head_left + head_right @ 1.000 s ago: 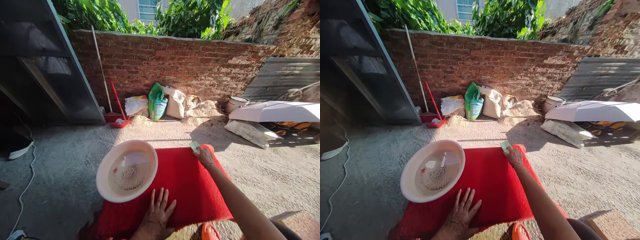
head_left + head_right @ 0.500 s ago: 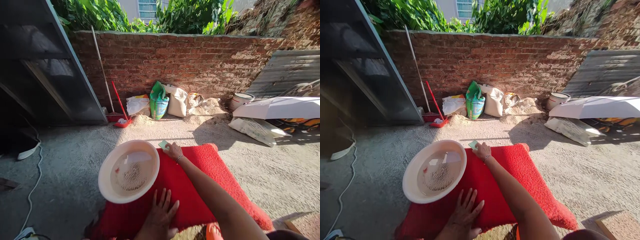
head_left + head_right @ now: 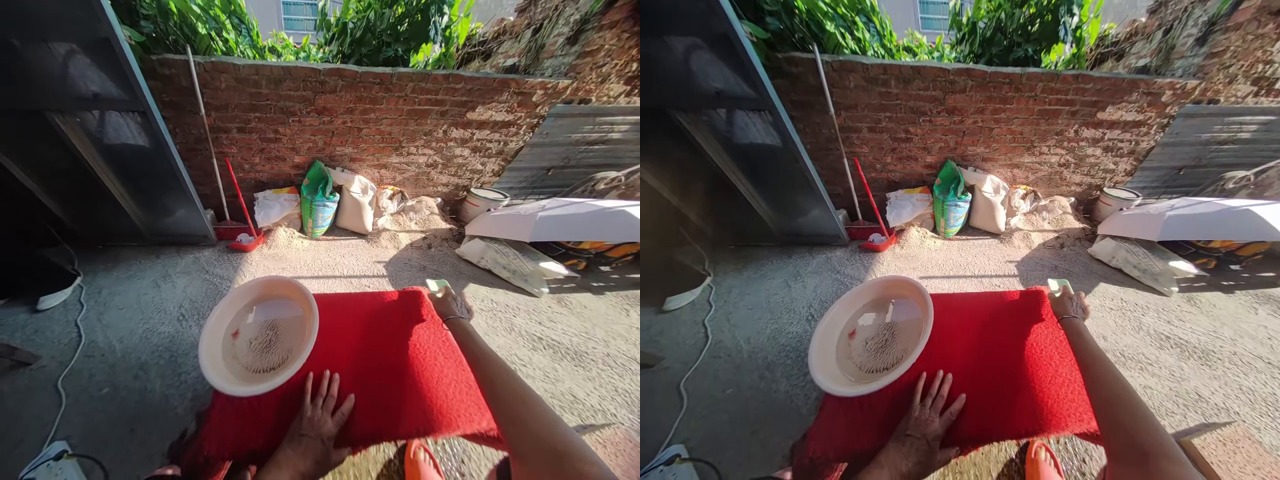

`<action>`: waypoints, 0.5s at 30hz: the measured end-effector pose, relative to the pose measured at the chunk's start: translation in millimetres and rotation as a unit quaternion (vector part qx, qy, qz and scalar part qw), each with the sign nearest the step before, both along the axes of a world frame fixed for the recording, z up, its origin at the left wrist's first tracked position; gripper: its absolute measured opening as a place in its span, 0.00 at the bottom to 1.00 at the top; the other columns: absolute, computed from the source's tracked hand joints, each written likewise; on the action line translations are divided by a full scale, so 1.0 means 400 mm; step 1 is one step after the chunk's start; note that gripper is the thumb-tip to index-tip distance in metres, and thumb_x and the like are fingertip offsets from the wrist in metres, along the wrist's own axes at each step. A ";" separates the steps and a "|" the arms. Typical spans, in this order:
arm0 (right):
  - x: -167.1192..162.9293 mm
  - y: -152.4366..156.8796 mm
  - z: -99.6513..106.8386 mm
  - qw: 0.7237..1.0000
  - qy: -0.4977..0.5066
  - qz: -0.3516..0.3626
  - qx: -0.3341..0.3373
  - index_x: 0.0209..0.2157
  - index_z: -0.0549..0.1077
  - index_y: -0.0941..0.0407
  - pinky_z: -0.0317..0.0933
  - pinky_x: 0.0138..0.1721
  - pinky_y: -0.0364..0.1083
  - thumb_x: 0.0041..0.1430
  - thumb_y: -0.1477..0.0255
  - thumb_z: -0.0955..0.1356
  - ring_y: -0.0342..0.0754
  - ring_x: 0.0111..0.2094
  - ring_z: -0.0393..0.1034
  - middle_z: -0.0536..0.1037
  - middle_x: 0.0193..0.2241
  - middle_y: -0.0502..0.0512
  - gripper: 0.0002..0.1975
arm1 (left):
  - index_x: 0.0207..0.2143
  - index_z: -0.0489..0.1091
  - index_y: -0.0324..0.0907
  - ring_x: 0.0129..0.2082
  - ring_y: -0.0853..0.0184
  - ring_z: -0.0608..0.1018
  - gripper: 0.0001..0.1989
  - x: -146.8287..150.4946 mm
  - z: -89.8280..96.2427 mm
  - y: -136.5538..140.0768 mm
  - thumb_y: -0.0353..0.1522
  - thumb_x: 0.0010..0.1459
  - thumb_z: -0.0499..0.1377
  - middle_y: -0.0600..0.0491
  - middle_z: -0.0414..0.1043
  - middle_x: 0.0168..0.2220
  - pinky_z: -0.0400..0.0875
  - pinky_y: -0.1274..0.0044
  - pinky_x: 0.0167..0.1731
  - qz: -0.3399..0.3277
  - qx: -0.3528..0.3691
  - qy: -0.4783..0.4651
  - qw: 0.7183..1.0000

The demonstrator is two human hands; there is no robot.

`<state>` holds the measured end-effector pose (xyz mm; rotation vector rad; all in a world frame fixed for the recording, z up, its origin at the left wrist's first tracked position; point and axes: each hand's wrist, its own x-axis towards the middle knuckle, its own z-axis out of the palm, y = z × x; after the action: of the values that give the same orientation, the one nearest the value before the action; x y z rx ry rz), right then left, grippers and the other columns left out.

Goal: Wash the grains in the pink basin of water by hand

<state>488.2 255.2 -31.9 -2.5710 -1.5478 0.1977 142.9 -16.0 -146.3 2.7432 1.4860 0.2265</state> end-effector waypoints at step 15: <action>-0.320 -0.203 -0.106 0.944 0.015 0.326 0.048 0.54 0.70 0.48 0.54 0.50 0.51 0.62 0.56 0.64 0.52 0.46 0.67 0.70 0.47 0.58 0.21 | 0.69 0.45 0.54 0.67 0.41 0.52 0.47 -0.001 0.017 0.005 0.53 0.53 0.62 0.39 0.43 0.70 0.42 0.44 0.61 0.001 0.009 0.018 1.000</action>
<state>360.0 174.2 -74.1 -1.8824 -2.2737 0.2141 142.7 -14.1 -139.3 2.7734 1.5036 0.1937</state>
